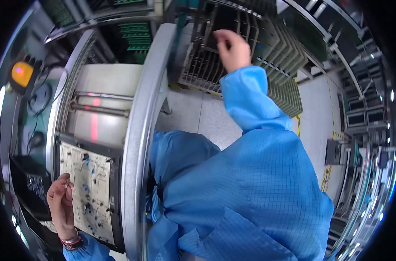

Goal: The person assembles small electronic components from a component tray onto a circuit board within a mounting frame, scanning barcodes with a barcode scanner.

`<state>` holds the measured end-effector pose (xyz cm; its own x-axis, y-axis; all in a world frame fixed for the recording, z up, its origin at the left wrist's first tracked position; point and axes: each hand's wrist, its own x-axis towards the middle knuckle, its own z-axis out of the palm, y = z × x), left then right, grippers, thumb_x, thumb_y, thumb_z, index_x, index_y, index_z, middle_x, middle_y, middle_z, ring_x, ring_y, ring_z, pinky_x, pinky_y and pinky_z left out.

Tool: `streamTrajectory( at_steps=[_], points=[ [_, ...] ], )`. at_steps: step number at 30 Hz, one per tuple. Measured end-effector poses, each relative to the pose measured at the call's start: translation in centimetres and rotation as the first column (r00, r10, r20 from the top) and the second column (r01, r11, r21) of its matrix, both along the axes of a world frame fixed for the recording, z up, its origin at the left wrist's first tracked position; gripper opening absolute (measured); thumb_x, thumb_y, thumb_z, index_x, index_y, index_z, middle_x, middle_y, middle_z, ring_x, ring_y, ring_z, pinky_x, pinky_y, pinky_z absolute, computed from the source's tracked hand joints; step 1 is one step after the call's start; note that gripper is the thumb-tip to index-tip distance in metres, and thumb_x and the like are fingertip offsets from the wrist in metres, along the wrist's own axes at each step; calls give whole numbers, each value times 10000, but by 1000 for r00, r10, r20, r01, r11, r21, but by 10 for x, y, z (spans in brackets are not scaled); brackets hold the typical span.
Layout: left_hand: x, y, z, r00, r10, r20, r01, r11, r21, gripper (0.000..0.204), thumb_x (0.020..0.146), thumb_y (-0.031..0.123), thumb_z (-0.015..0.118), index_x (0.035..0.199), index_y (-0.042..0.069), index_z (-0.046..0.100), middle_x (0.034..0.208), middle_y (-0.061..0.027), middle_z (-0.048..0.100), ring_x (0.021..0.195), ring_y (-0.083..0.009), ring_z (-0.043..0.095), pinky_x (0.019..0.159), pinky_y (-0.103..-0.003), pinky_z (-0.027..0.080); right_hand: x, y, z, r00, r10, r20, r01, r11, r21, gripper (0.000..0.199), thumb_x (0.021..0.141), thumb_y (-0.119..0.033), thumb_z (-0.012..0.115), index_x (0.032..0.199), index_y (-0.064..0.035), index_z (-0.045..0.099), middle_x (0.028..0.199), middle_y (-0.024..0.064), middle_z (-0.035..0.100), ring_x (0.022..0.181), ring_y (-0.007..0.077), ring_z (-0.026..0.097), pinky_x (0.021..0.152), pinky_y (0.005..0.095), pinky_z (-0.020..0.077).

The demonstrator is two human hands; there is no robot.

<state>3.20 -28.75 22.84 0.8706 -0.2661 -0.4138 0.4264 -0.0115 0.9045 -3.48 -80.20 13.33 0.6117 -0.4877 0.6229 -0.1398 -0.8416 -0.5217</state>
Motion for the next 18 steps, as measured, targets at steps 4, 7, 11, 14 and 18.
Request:
streamTrajectory(
  at_steps=[4, 7, 11, 14, 18],
  points=[
    [19, -31, -19, 996, -82, 23, 82, 997, 12, 149, 813, -14, 580, 951, -66, 600, 1115, -146, 541, 883, -159, 583, 795, -235, 487, -34, -86, -22, 925, -372, -76, 377, 924, 58, 272, 812, -134, 630, 1058, -42, 558, 803, 76, 639, 675, 129, 604, 643, 261, 486],
    [23, -43, -24, 995, -94, 30, 92, 993, 78, 142, 818, -20, 578, 951, -66, 602, 1108, -139, 542, 920, -176, 576, 837, -272, 494, -21, -106, -33, 811, -521, -267, 490, 854, -176, 413, 819, -342, 612, 1085, -33, 545, 803, 132, 656, 738, 306, 638, 645, 387, 505],
    [20, -51, -24, 992, -126, -5, 126, 991, 46, 159, 805, -21, 597, 960, -57, 609, 1105, -129, 545, 912, -183, 586, 852, -283, 492, 8, -115, -43, 688, -599, -409, 543, 799, -258, 399, 831, -382, 563, 972, -10, 533, 822, 228, 631, 798, 396, 610, 693, 480, 496],
    [15, -49, -23, 987, -157, 35, 155, 986, 68, 159, 801, -14, 607, 953, -58, 611, 1100, -127, 550, 904, -178, 588, 847, -285, 490, 17, -126, -51, 667, -625, -405, 586, 776, -233, 370, 839, -359, 554, 944, -6, 522, 829, 238, 627, 799, 404, 609, 694, 479, 501],
    [11, -35, -28, 993, -109, 37, 106, 990, 93, 187, 788, -5, 625, 969, -52, 611, 1041, -110, 587, 884, -165, 593, 824, -263, 481, 21, -123, -65, 727, -557, -401, 522, 828, -204, 338, 859, -336, 530, 946, -9, 516, 833, 249, 622, 802, 420, 601, 703, 496, 490]
  ],
)
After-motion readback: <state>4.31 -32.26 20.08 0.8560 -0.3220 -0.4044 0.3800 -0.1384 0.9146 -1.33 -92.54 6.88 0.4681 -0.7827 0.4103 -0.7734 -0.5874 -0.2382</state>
